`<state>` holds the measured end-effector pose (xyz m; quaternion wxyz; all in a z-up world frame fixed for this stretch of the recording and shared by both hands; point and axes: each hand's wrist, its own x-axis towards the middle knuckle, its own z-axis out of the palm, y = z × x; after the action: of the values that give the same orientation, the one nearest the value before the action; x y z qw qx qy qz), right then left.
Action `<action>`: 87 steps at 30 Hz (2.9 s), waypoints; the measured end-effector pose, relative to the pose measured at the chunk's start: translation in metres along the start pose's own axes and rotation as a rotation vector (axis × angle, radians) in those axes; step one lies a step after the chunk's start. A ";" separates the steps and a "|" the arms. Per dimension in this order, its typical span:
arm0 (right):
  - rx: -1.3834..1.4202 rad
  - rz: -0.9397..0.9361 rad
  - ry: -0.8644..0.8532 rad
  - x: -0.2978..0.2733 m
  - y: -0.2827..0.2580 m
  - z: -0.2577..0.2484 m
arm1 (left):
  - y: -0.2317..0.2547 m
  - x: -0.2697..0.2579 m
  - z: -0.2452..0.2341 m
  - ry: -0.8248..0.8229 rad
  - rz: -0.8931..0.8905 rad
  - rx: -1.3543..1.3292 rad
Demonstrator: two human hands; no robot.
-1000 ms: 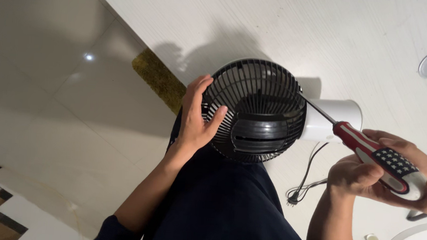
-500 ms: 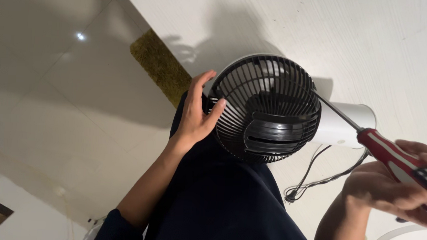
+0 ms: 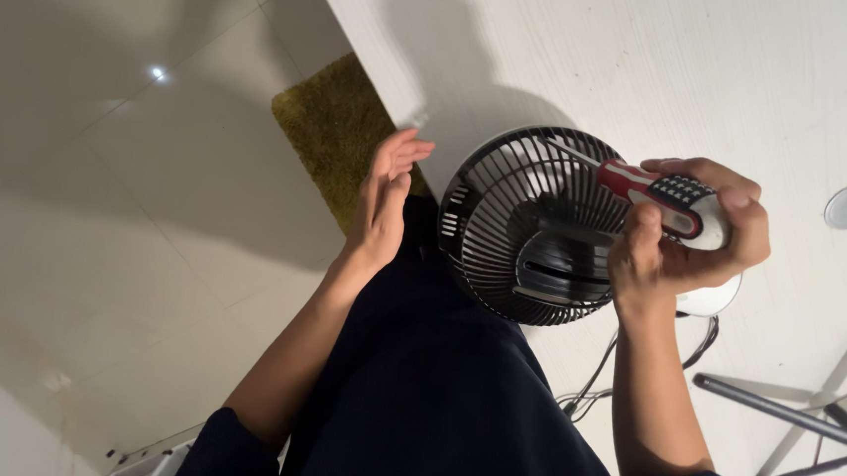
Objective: The person uses a screwdriver to remove screws from the front grille of a small electric fan, then detaches the grille to expose the fan blades and motor. The removed grille is placed on the table.
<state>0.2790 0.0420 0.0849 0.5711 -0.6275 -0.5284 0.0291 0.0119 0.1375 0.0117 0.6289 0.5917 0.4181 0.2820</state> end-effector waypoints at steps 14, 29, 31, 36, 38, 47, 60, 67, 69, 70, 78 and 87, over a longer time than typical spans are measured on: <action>-0.104 0.126 -0.155 0.017 -0.035 0.023 | 0.007 -0.014 0.001 -0.069 0.043 0.063; -0.040 0.105 -0.121 0.014 -0.031 0.030 | 0.051 0.046 0.098 -0.226 0.475 0.290; -0.153 0.018 -0.060 0.009 -0.034 0.033 | 0.047 0.043 0.103 -0.213 0.441 0.394; -0.315 -0.016 -0.006 0.005 -0.036 0.030 | 0.031 0.042 0.107 -0.161 0.463 0.412; -0.238 0.034 -0.037 0.006 -0.037 0.026 | 0.028 0.042 0.108 -0.143 0.463 0.413; -0.145 0.131 -0.101 0.015 -0.055 0.027 | 0.031 0.044 0.105 -0.137 0.488 0.398; -0.141 0.056 -0.109 0.022 -0.058 0.023 | 0.012 0.045 0.113 -0.157 0.338 0.444; -0.165 0.024 -0.155 0.032 -0.061 0.013 | 0.036 0.070 0.101 -0.267 0.371 0.284; -0.143 0.022 -0.229 0.042 -0.057 0.006 | 0.046 0.081 0.095 -0.308 0.441 0.223; -0.132 0.022 -0.273 0.046 -0.056 0.003 | 0.052 0.087 0.092 -0.353 0.459 0.207; -0.084 -0.056 -0.353 0.054 -0.056 -0.009 | 0.093 0.093 0.086 -0.364 0.479 0.257; -0.055 0.017 -0.300 0.064 -0.074 -0.007 | 0.086 0.094 0.079 -0.321 0.693 0.263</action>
<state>0.2652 0.0668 0.1787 0.4679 -0.6359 -0.6033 0.1128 0.1377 0.1897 0.0742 0.4726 0.8097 0.1228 0.3254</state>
